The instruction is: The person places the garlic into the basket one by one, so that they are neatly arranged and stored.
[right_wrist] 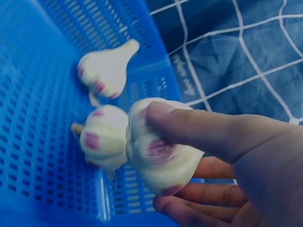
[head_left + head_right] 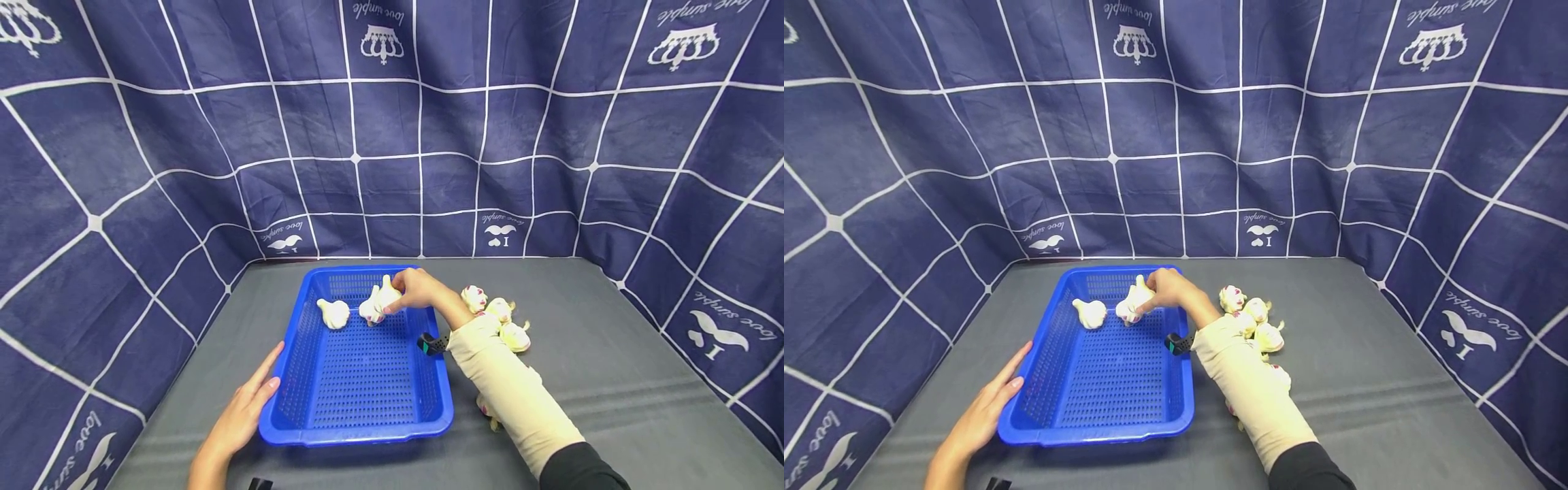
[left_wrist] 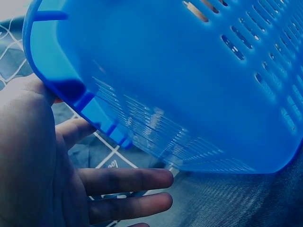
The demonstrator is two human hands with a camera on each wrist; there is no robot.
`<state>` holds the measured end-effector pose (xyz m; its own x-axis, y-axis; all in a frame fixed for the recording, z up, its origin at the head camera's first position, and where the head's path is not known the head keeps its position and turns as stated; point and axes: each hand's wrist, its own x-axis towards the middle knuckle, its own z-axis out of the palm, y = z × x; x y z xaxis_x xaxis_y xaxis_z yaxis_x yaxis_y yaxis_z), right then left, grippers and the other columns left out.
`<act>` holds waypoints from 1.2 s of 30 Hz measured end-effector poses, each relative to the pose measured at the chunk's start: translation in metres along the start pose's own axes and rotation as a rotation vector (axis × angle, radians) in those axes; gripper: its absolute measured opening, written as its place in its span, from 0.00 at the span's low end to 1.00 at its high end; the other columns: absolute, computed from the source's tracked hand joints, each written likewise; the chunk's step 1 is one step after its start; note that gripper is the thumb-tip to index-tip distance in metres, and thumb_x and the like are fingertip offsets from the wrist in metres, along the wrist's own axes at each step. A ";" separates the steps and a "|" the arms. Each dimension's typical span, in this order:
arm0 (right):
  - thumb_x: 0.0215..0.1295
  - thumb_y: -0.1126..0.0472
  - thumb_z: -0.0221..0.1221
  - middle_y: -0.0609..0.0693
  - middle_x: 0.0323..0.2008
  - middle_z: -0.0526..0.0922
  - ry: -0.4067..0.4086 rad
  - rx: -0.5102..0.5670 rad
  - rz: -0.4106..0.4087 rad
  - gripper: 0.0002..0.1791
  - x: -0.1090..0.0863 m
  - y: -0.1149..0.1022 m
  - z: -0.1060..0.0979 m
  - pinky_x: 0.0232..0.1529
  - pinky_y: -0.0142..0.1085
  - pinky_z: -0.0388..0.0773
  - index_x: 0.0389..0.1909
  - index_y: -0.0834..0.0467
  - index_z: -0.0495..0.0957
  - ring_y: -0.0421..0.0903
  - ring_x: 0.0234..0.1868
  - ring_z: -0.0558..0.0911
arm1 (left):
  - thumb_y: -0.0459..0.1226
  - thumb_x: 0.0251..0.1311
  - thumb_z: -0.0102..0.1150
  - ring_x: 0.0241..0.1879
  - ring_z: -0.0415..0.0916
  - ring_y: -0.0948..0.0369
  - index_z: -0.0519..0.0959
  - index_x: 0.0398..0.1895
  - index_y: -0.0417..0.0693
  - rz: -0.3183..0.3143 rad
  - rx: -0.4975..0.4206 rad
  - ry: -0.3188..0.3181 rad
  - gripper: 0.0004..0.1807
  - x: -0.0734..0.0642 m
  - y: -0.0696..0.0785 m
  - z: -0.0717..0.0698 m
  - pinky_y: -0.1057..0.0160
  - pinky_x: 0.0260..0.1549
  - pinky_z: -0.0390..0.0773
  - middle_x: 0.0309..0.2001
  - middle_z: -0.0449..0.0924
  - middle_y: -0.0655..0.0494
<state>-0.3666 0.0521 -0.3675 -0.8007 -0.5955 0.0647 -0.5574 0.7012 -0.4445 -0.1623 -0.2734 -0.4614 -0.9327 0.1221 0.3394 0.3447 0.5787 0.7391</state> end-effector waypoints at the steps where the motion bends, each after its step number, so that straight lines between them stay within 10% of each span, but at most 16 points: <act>1: 0.46 0.49 0.77 0.42 0.23 0.77 -0.009 0.001 0.004 0.20 0.001 0.001 0.001 0.31 0.31 0.69 0.29 0.58 0.80 0.38 0.26 0.71 | 0.38 0.76 0.41 0.63 0.58 0.75 0.58 0.77 0.56 -0.006 0.003 -0.001 0.28 0.000 0.000 0.000 0.83 0.54 0.55 0.71 0.63 0.42; 9: 0.45 0.50 0.78 0.41 0.23 0.78 -0.028 -0.012 -0.017 0.19 0.005 0.005 0.007 0.32 0.31 0.69 0.27 0.55 0.79 0.38 0.26 0.71 | 0.38 0.77 0.41 0.65 0.63 0.51 0.57 0.78 0.56 -0.024 0.021 -0.007 0.28 -0.001 0.001 0.000 0.81 0.55 0.57 0.71 0.63 0.43; 19: 0.47 0.52 0.77 0.39 0.14 0.62 -0.061 -0.105 -0.055 0.27 0.010 0.005 0.009 0.24 0.30 0.58 0.14 0.51 0.64 0.37 0.20 0.60 | 0.38 0.77 0.41 0.65 0.64 0.54 0.58 0.78 0.55 -0.019 0.009 -0.003 0.27 -0.002 0.001 0.000 0.80 0.55 0.58 0.71 0.63 0.42; 25: 0.46 0.50 0.77 0.40 0.14 0.62 -0.015 -0.184 0.011 0.26 0.012 0.004 0.012 0.23 0.31 0.61 0.13 0.50 0.66 0.39 0.21 0.62 | 0.37 0.77 0.41 0.63 0.57 0.76 0.58 0.77 0.55 -0.005 -0.018 -0.003 0.28 0.000 0.000 0.000 0.83 0.55 0.55 0.72 0.62 0.41; 36: 0.49 0.50 0.76 0.41 0.15 0.63 -0.123 -0.310 0.045 0.27 0.021 0.002 0.019 0.25 0.32 0.62 0.12 0.50 0.64 0.41 0.23 0.64 | 0.39 0.77 0.40 0.66 0.62 0.42 0.56 0.78 0.56 -0.040 0.009 -0.023 0.28 0.000 0.003 -0.001 0.78 0.56 0.57 0.73 0.61 0.43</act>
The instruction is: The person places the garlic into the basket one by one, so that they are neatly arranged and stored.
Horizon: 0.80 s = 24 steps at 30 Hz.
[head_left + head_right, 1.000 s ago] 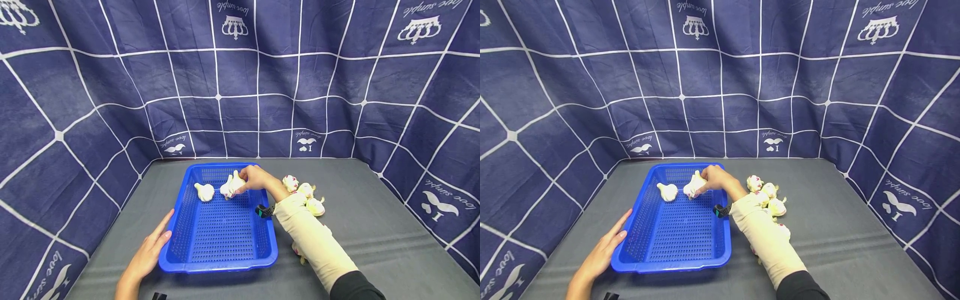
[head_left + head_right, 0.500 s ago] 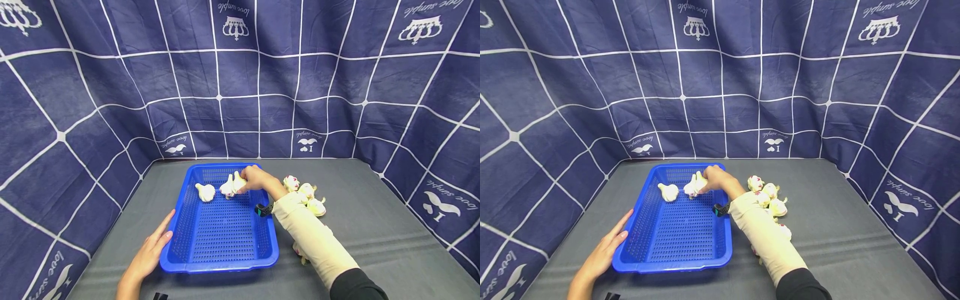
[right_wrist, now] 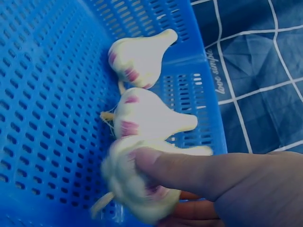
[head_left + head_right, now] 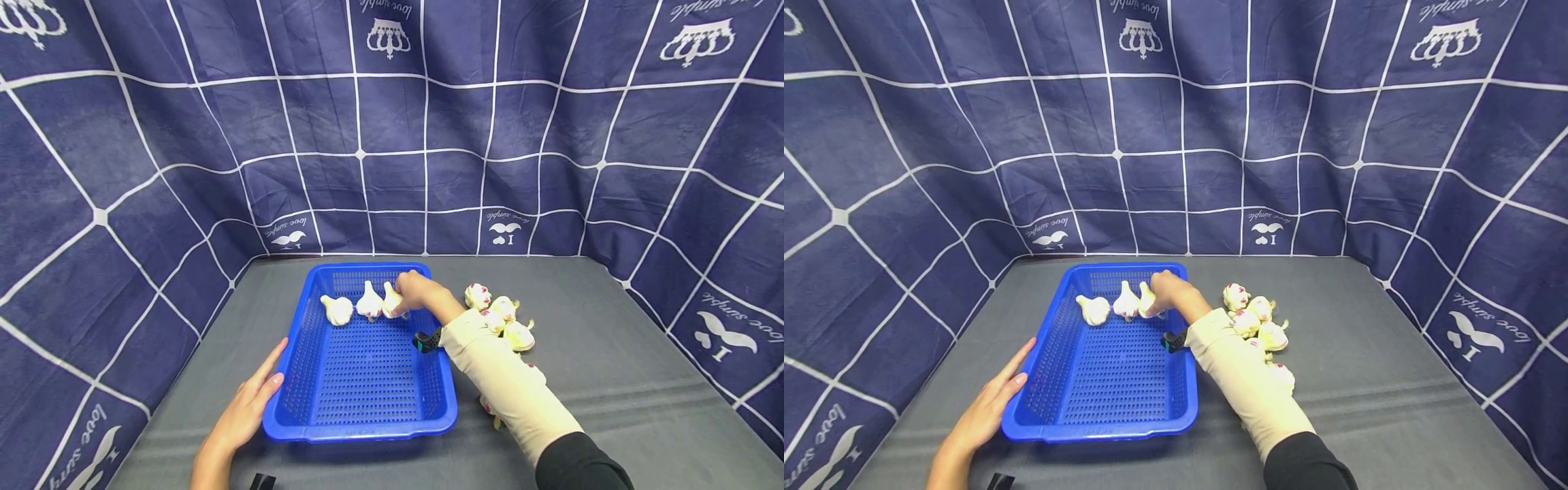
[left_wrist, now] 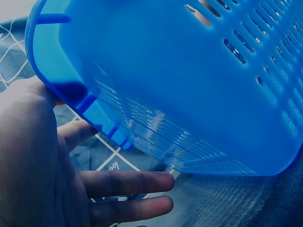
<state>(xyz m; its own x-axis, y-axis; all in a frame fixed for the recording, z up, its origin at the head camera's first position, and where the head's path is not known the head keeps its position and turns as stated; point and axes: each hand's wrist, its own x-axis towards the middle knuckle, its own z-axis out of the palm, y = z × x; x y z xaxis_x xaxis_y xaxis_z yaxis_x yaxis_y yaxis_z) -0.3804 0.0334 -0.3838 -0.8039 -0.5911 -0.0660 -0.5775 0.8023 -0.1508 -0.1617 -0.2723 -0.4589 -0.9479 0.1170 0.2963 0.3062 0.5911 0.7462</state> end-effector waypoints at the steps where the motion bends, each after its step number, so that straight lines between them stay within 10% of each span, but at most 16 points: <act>1: 0.50 0.51 0.75 0.41 0.15 0.63 -0.003 -0.003 -0.001 0.28 0.000 0.000 0.000 0.25 0.31 0.61 0.12 0.50 0.63 0.40 0.23 0.64 | 0.39 0.77 0.40 0.66 0.62 0.42 0.56 0.78 0.55 0.000 0.000 -0.001 0.28 0.000 0.000 0.000 0.78 0.56 0.57 0.73 0.61 0.43; 6: 0.52 0.55 0.74 0.41 0.15 0.62 -0.006 0.003 0.015 0.27 0.002 -0.001 0.000 0.24 0.32 0.60 0.12 0.51 0.63 0.40 0.22 0.62 | 0.40 0.77 0.40 0.67 0.61 0.47 0.56 0.78 0.56 -0.001 -0.005 -0.001 0.28 0.001 0.000 0.000 0.79 0.56 0.56 0.73 0.60 0.43; 13: 0.55 0.58 0.72 0.42 0.15 0.61 0.020 -0.025 -0.006 0.27 0.005 0.000 0.004 0.24 0.33 0.61 0.12 0.51 0.61 0.42 0.22 0.64 | 0.35 0.76 0.41 0.63 0.58 0.78 0.57 0.78 0.52 0.077 -0.039 0.021 0.28 0.002 -0.004 0.001 0.83 0.56 0.56 0.71 0.62 0.38; 24: 0.48 0.55 0.76 0.45 0.20 0.67 -0.025 -0.040 0.045 0.23 0.010 -0.001 0.007 0.30 0.37 0.69 0.16 0.53 0.68 0.44 0.28 0.69 | 0.36 0.76 0.40 0.62 0.55 0.83 0.57 0.78 0.53 0.082 -0.033 0.026 0.28 0.002 -0.004 0.002 0.84 0.56 0.54 0.71 0.61 0.37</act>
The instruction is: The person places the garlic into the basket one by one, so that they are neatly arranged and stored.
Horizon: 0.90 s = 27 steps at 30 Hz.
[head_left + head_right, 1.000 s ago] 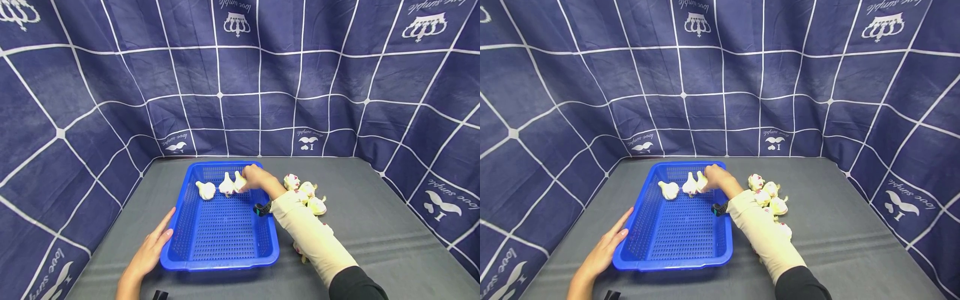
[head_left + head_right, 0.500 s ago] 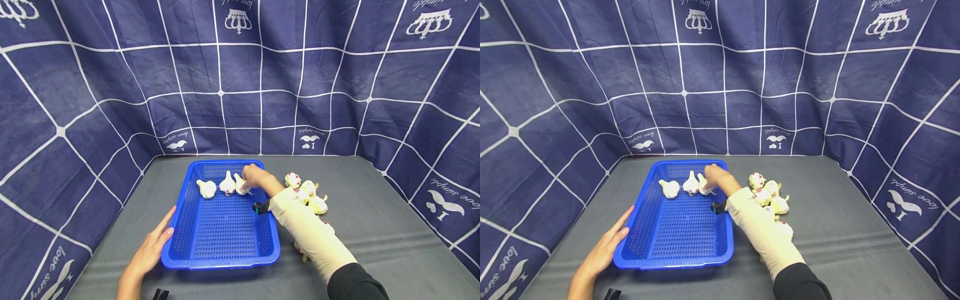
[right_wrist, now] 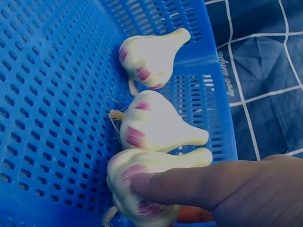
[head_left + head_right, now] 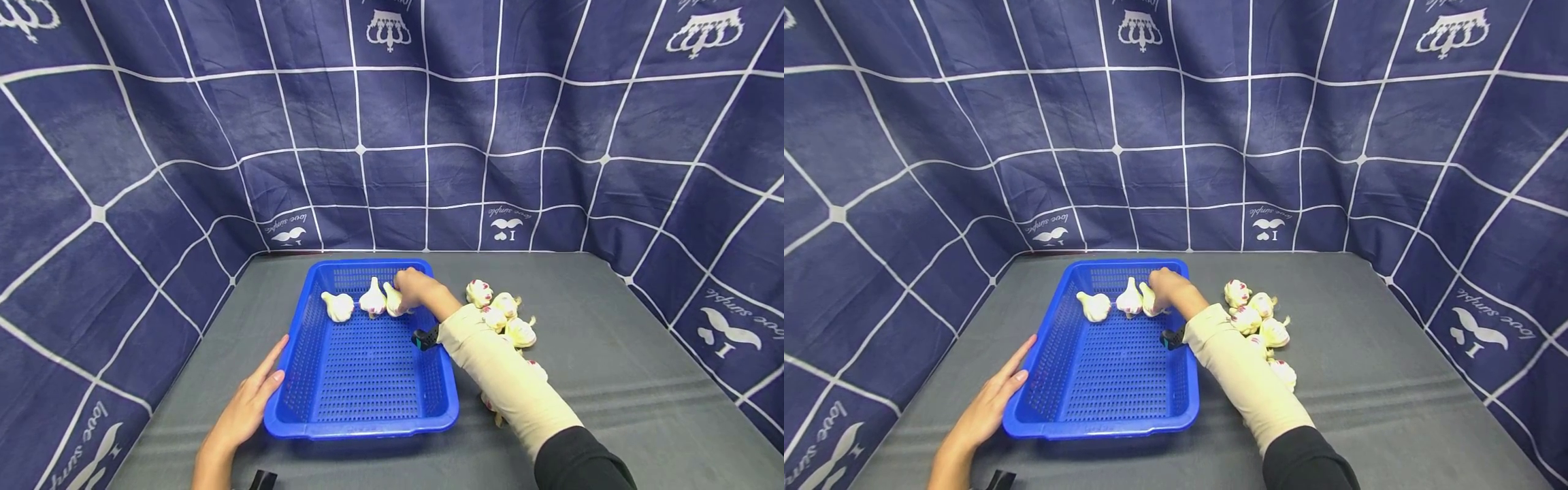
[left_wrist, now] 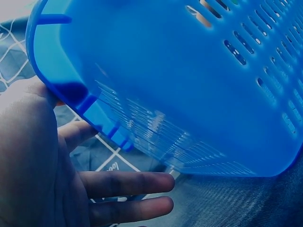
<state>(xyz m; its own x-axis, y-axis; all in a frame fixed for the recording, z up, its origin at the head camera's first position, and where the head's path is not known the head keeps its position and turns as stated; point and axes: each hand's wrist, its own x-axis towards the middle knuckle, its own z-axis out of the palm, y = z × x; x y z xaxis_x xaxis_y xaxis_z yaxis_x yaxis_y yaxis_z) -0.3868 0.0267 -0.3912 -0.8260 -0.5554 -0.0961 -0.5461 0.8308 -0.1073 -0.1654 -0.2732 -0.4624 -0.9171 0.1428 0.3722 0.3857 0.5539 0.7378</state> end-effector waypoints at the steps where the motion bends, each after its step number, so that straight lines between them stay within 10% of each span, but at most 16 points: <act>1: 0.47 0.55 0.77 0.46 0.22 0.69 -0.005 -0.007 0.006 0.22 0.000 0.000 0.000 0.32 0.37 0.70 0.18 0.53 0.70 0.45 0.30 0.70 | 0.36 0.76 0.40 0.62 0.55 0.83 0.57 0.78 0.53 -0.006 0.004 -0.001 0.28 0.000 0.000 0.000 0.84 0.56 0.54 0.71 0.61 0.37; 17: 0.50 0.54 0.76 0.52 0.32 0.79 0.032 -0.002 0.063 0.19 0.000 -0.001 0.000 0.43 0.44 0.78 0.35 0.59 0.80 0.51 0.38 0.79 | 0.37 0.77 0.40 0.62 0.58 0.79 0.56 0.78 0.53 -0.020 0.009 -0.010 0.28 0.001 0.000 0.000 0.82 0.55 0.56 0.71 0.62 0.39; 27: 0.47 0.53 0.77 0.51 0.28 0.78 0.053 0.024 0.040 0.19 0.000 -0.002 0.000 0.38 0.42 0.78 0.26 0.57 0.77 0.48 0.33 0.78 | 0.37 0.77 0.40 0.63 0.60 0.72 0.56 0.78 0.54 -0.035 0.020 -0.015 0.28 0.000 0.000 -0.001 0.81 0.55 0.58 0.71 0.62 0.40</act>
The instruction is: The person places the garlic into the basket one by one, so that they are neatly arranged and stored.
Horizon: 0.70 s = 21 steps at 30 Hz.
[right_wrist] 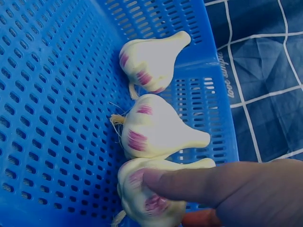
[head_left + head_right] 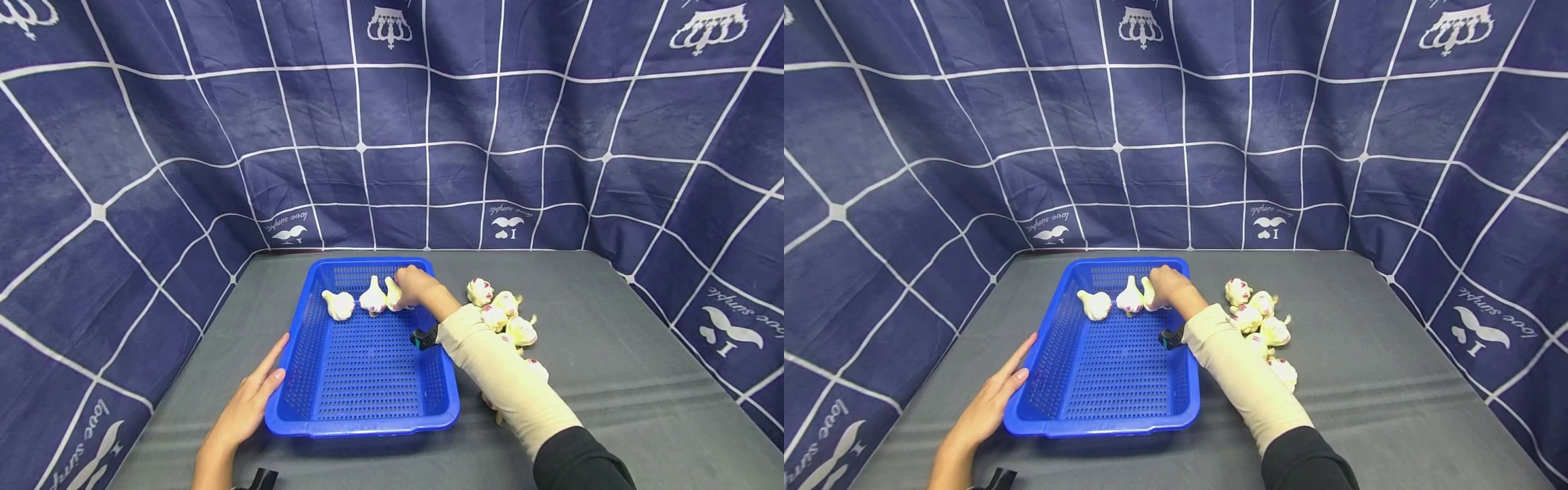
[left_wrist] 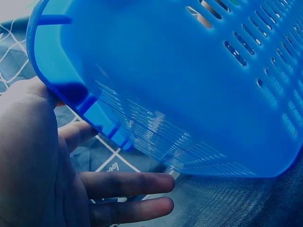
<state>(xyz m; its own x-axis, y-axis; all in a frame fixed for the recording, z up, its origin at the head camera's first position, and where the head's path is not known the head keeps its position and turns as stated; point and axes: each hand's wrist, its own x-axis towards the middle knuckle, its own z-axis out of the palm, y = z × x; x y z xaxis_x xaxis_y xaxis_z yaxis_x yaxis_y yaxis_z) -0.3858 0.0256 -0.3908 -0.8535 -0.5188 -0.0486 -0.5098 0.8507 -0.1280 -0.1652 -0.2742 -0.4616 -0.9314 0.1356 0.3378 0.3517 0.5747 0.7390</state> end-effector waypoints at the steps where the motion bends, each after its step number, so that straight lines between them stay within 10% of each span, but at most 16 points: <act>1: 0.47 0.53 0.77 0.50 0.27 0.77 0.001 0.008 -0.002 0.18 0.000 0.000 -0.001 0.36 0.41 0.77 0.25 0.57 0.76 0.48 0.31 0.77 | 0.37 0.77 0.40 0.63 0.61 0.70 0.56 0.78 0.54 0.002 0.003 -0.001 0.28 0.000 0.000 0.000 0.80 0.55 0.58 0.71 0.62 0.40; 12: 0.54 0.51 0.73 0.56 0.48 0.85 -0.003 0.110 -0.029 0.27 -0.009 0.003 -0.012 0.55 0.43 0.75 0.50 0.63 0.82 0.54 0.53 0.81 | 0.36 0.76 0.40 0.64 0.65 0.57 0.56 0.78 0.53 0.000 0.024 0.005 0.28 -0.001 0.001 0.001 0.79 0.55 0.60 0.70 0.64 0.39; 21: 0.58 0.51 0.71 0.57 0.43 0.84 0.007 0.173 -0.026 0.32 -0.021 0.010 -0.028 0.56 0.43 0.75 0.59 0.65 0.77 0.52 0.49 0.81 | 0.37 0.77 0.40 0.61 0.60 0.76 0.56 0.78 0.55 0.004 0.004 0.006 0.28 0.001 0.000 0.001 0.82 0.54 0.58 0.70 0.63 0.38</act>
<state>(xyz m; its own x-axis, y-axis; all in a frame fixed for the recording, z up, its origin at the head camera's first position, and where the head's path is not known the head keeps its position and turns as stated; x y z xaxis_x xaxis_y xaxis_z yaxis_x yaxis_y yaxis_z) -0.3760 0.0468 -0.3635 -0.8413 -0.5394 -0.0365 -0.5061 0.8094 -0.2979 -0.1664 -0.2729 -0.4620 -0.9294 0.1333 0.3443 0.3552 0.5772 0.7353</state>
